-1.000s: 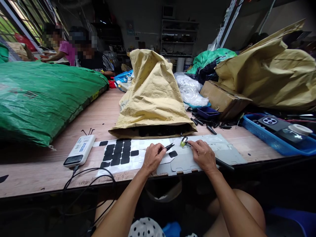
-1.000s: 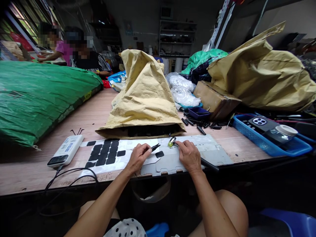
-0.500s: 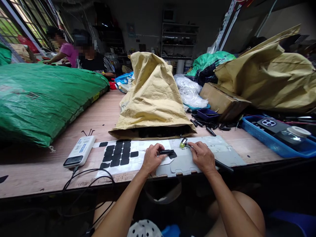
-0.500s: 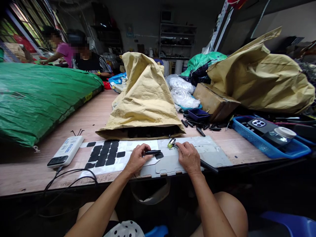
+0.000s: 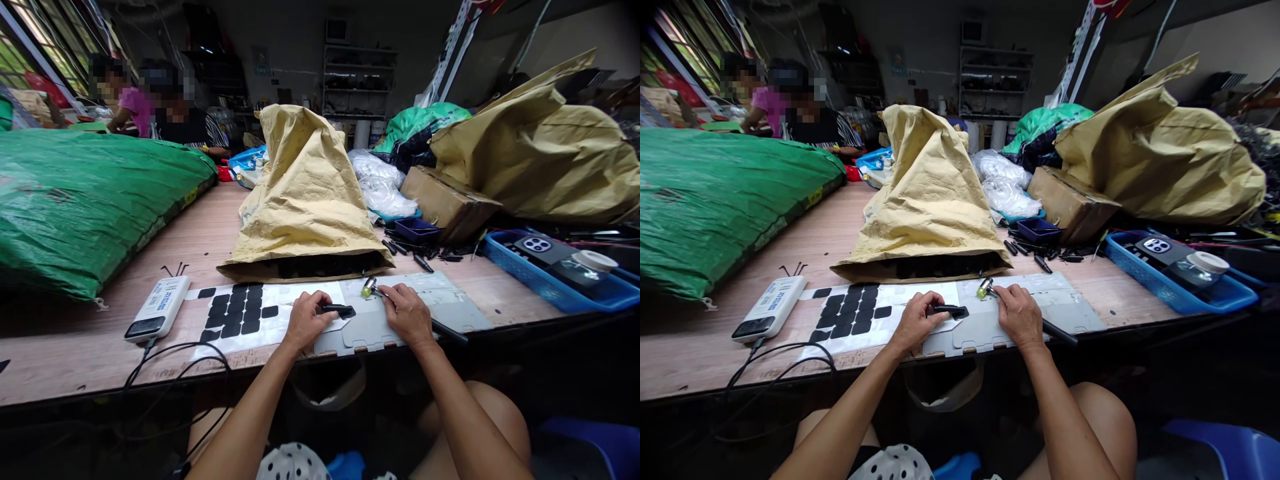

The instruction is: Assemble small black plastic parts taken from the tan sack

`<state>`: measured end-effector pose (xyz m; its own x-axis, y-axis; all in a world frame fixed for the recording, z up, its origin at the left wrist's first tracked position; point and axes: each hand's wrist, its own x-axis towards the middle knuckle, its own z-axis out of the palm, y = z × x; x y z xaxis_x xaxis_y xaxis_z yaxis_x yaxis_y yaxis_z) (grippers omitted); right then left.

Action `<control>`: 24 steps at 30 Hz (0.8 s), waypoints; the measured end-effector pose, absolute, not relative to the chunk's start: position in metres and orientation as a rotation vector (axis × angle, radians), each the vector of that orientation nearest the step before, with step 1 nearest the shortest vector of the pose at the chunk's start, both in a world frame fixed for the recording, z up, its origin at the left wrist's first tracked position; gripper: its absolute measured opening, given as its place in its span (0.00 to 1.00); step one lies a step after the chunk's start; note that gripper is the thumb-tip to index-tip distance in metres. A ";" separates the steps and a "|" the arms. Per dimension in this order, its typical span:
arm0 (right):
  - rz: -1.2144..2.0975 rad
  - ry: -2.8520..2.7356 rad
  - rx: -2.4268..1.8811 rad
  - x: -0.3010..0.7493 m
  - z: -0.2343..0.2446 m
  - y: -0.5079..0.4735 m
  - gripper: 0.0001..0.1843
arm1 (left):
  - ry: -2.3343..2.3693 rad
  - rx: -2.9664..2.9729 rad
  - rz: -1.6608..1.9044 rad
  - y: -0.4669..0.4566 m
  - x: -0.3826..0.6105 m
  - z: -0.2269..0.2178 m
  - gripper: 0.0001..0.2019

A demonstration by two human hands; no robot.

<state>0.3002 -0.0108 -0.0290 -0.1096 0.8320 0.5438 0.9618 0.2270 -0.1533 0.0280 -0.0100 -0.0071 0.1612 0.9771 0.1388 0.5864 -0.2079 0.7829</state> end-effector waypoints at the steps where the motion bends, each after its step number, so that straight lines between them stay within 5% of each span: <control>1: -0.323 -1.981 -1.645 0.300 -0.029 -0.011 0.16 | 1.476 1.877 0.885 -0.010 0.028 -0.007 0.07; 15: -0.311 -1.963 -1.661 0.299 -0.028 -0.011 0.14 | 1.077 2.082 0.977 -0.080 0.019 0.007 0.08; 18: -0.311 -1.963 -1.673 0.299 -0.029 -0.011 0.14 | 0.974 2.223 0.832 -0.116 0.020 -0.022 0.09; 24: -0.315 -1.970 -1.672 0.298 -0.028 -0.011 0.14 | 1.567 1.944 0.368 -0.130 0.024 -0.103 0.14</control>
